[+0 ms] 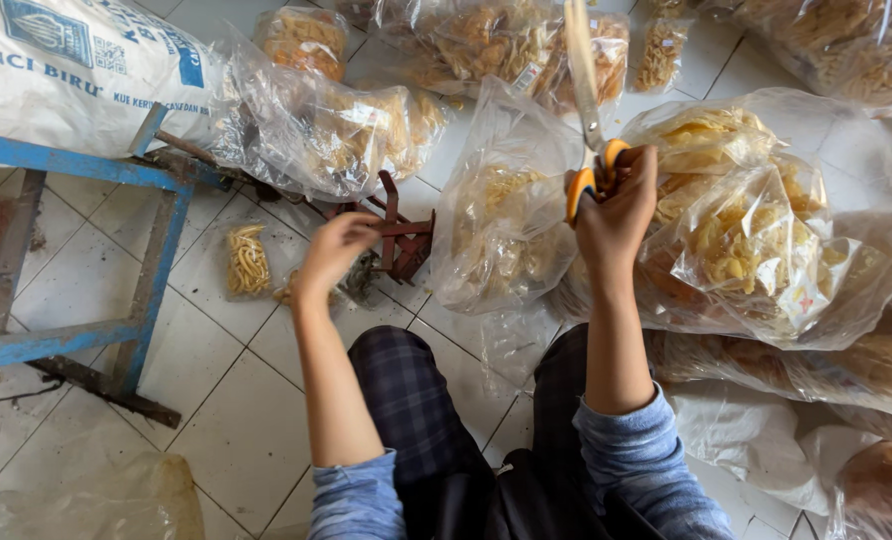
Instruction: The person sits on the floor and uses orange-handled scissors to cut open multiple clear plastic bags containing fried snacks. They pick up each bag, cut the top or side, and place the opened bag back on the floor among other packages.
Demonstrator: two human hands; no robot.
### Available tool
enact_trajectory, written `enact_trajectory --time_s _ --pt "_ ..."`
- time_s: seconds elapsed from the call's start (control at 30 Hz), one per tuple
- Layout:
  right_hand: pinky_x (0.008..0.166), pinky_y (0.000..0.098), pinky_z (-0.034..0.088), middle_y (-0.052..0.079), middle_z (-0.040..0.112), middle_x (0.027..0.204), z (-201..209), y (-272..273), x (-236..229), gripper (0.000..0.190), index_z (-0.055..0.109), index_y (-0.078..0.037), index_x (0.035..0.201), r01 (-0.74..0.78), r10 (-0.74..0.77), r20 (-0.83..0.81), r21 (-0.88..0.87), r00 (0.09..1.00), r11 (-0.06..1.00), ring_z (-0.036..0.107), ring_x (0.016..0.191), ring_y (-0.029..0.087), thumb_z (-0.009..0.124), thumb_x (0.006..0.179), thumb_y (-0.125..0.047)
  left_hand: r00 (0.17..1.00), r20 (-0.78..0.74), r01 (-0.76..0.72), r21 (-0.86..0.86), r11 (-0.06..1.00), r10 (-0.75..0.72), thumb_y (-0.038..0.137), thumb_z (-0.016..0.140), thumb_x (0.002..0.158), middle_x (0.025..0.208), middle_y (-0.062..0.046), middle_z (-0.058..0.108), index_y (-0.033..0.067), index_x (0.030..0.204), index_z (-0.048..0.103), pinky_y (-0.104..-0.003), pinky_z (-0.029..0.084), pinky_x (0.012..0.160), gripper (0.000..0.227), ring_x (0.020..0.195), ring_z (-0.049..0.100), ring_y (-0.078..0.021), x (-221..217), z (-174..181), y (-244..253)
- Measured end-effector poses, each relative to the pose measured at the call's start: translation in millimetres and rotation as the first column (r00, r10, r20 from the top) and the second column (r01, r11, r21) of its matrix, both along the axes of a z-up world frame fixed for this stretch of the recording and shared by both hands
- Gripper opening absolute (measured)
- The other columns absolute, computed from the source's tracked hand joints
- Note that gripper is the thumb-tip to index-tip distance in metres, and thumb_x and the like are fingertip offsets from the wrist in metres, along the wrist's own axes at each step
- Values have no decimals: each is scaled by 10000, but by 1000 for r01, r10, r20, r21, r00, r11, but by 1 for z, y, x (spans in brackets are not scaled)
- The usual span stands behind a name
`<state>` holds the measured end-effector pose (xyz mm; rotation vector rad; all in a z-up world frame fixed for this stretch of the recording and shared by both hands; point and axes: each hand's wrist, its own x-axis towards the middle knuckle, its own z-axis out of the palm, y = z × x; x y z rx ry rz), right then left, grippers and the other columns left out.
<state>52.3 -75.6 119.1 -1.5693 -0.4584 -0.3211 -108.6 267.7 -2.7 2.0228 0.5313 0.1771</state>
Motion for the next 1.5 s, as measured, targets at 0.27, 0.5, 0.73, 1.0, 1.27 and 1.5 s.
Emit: enact_trajectory --time_s 0.27,0.5,0.73,1.0,1.27,1.5 --pt "674 202 369 -7 411 902 -3 -5 7 468 375 -70 1005 -56 55 14 99 998 994 401 788 57 790 957 141 732 -109 -539 510 670 673 293 798 777 1182 -190 677 54 1218 642 -517 501 885 525 1112 619 -401 -83 -225 -5" --pt "643 195 364 -11 409 881 -5 -1 7 471 369 -78 1049 -55 55 3 113 998 992 393 748 47 785 981 132 839 0 -478 476 738 543 725 654 856 1041 -165 716 12 1182 628 -503 552 771 784 928 704 -362 -28 -232 -40" --pt "630 196 349 -12 406 863 -2 4 6 468 369 -83 1033 -27 28 -8 79 1000 996 388 735 43 787 970 119 751 -323 -589 65 806 575 689 497 960 780 -172 736 -35 869 737 -479 538 726 769 765 731 -353 22 -250 -42" --pt "679 214 385 -13 423 913 -3 5 6 444 376 -83 1035 -50 51 -8 112 999 993 418 738 37 765 968 120 655 -27 -737 197 647 755 436 533 990 783 -220 712 -96 860 732 -511 526 699 583 718 687 -393 5 -263 -44" --pt "715 205 385 -1 430 952 -15 22 5 447 402 -53 1039 -55 56 -22 39 998 998 411 842 66 788 925 139 608 -41 -755 278 594 793 422 571 1060 623 -187 687 -104 763 703 -477 548 593 618 583 703 -348 -109 -226 25" --pt "682 176 416 -6 451 956 -19 24 5 409 398 -47 1022 -72 71 -93 -11 993 997 397 824 58 755 913 121 311 -271 -827 395 400 911 513 619 996 711 -81 738 48 825 790 -392 498 507 524 640 701 -260 -190 -172 146"
